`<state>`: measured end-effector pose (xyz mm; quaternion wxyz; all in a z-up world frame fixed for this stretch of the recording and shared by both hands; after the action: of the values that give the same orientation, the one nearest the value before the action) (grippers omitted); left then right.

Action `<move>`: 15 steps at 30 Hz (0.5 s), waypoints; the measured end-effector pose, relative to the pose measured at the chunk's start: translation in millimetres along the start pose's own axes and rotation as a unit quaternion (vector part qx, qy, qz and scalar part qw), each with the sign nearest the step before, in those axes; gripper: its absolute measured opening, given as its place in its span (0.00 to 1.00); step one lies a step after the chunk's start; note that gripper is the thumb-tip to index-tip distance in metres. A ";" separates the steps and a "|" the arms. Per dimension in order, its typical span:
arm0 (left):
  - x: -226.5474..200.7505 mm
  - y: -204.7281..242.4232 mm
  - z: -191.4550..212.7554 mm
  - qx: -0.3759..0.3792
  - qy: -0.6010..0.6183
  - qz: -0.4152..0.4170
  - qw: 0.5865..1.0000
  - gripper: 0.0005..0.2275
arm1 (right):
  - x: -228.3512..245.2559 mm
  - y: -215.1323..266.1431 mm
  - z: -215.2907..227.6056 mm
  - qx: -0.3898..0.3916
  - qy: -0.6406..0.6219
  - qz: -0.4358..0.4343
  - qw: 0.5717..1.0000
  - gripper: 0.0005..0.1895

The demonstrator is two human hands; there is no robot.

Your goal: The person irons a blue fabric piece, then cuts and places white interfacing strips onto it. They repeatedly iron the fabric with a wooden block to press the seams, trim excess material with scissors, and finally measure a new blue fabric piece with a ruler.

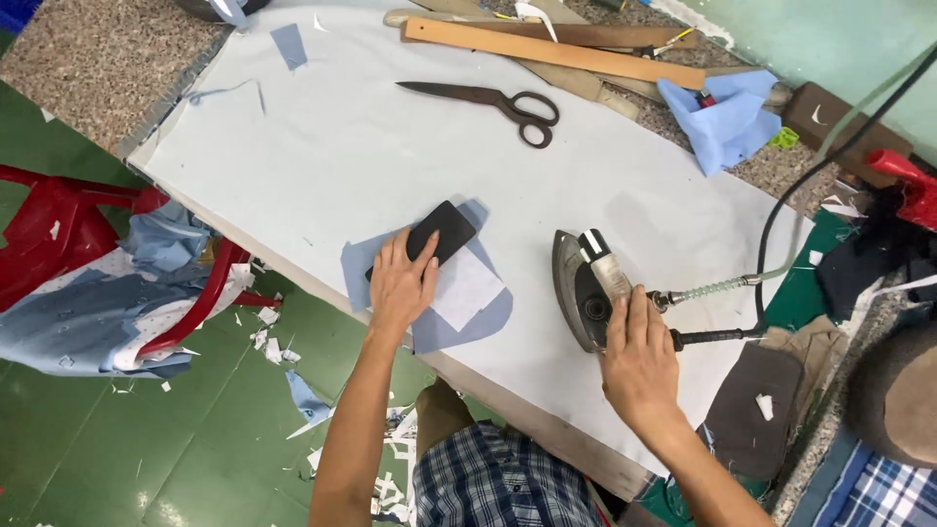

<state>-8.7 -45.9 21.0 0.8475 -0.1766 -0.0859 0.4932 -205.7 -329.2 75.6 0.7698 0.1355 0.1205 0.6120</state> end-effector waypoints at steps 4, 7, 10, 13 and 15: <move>-4.3 -0.7 5.5 0.000 0.006 0.001 1.000 0.17 | 6.0 -0.3 13.6 -0.276 0.062 0.076 0.956 0.30; -1.8 -2.2 4.3 0.017 0.021 0.003 1.000 0.17 | -3.0 -33.9 27.8 0.012 0.020 -0.035 0.999 0.59; 9.8 -4.0 -12.6 0.036 0.065 0.015 0.997 0.16 | -15.1 -65.9 55.7 -0.017 -0.185 -0.089 0.979 0.41; 16.8 -17.9 -24.0 0.065 0.064 -0.042 0.995 0.17 | -15.7 -83.6 32.8 0.008 -0.436 -0.134 0.890 0.38; 12.9 -40.5 -16.6 0.049 0.074 -0.105 0.990 0.16 | -0.9 -78.7 33.0 0.019 -0.434 -0.181 0.883 0.35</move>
<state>35.6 -56.6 20.9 0.9062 -0.1606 -0.0165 0.3908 -122.8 -349.0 78.4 0.8398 0.3779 -0.1913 0.3397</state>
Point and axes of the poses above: each hand's wrist, its own y-axis away from the middle knuckle, its own z-axis out of the back of the hand, x = y × z, the point moved 7 cm from there along -y, towards the middle knuckle, and after that the axes turned 10 degrees about -y, right-handed, at the moved point
